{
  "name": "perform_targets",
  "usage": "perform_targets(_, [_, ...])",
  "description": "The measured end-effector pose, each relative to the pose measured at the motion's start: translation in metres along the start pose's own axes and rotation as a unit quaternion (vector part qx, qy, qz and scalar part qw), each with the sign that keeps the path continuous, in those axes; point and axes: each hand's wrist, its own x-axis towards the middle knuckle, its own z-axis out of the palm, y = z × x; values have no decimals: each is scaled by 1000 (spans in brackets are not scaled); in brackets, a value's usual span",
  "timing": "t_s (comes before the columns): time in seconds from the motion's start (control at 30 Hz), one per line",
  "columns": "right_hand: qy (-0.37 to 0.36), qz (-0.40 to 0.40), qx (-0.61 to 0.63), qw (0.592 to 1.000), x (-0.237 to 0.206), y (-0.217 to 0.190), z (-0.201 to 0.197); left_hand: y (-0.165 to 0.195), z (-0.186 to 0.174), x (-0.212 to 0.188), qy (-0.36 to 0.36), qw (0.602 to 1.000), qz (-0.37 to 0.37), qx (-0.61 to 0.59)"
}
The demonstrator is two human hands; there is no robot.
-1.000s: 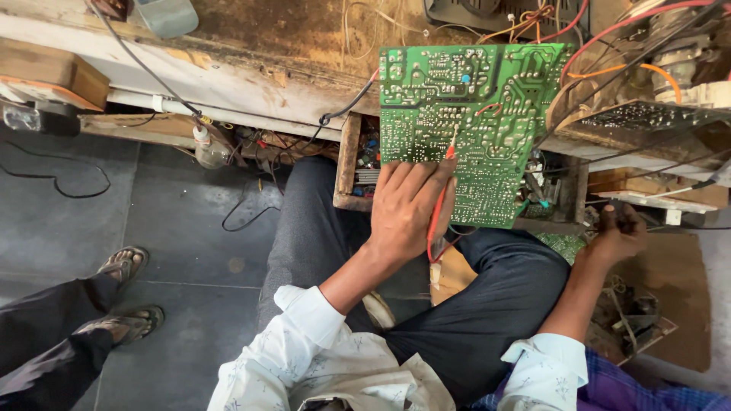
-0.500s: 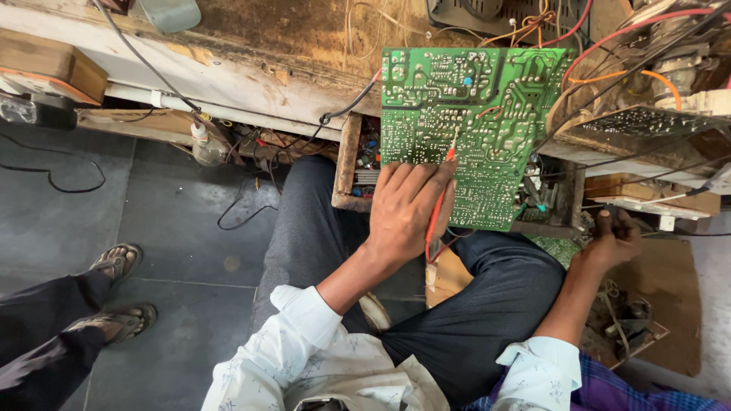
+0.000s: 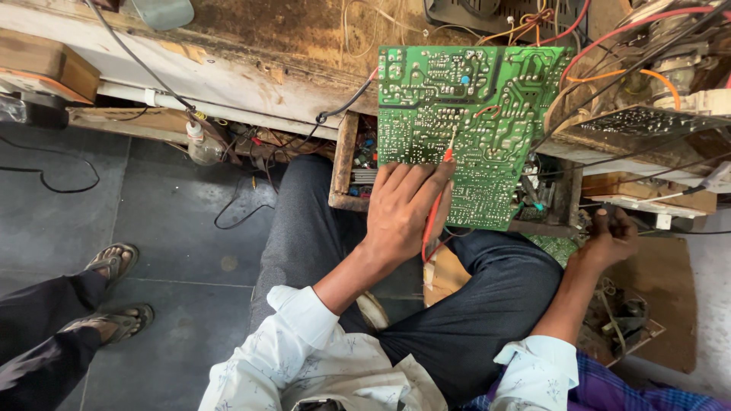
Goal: The person sits on the floor at a repair bench and tests a green circuit board with multimeter probes, touching probe tips to different points on the board. They reposition the board, hold it steady with one hand, and continue probing components across the board.
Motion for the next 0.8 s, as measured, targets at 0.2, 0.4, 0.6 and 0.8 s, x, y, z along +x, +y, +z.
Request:
perform_targets(0.2, [-4,-1,-4,1000,-5,-8,4,-9,-1,-16,29,998,59,-3])
perform_targets(0.4, [-3,-1,-18,1000,-10,-12,5,-36,-3,-44,44,997,62,25])
perform_targets(0.6, [-6,-2,2,1000,-11,-14,7,-61,-3,-66,89,995,22,36])
perform_targets(0.8, [10,22,45,999,-4,-10,6,-75,7,-81,134,991,15,17])
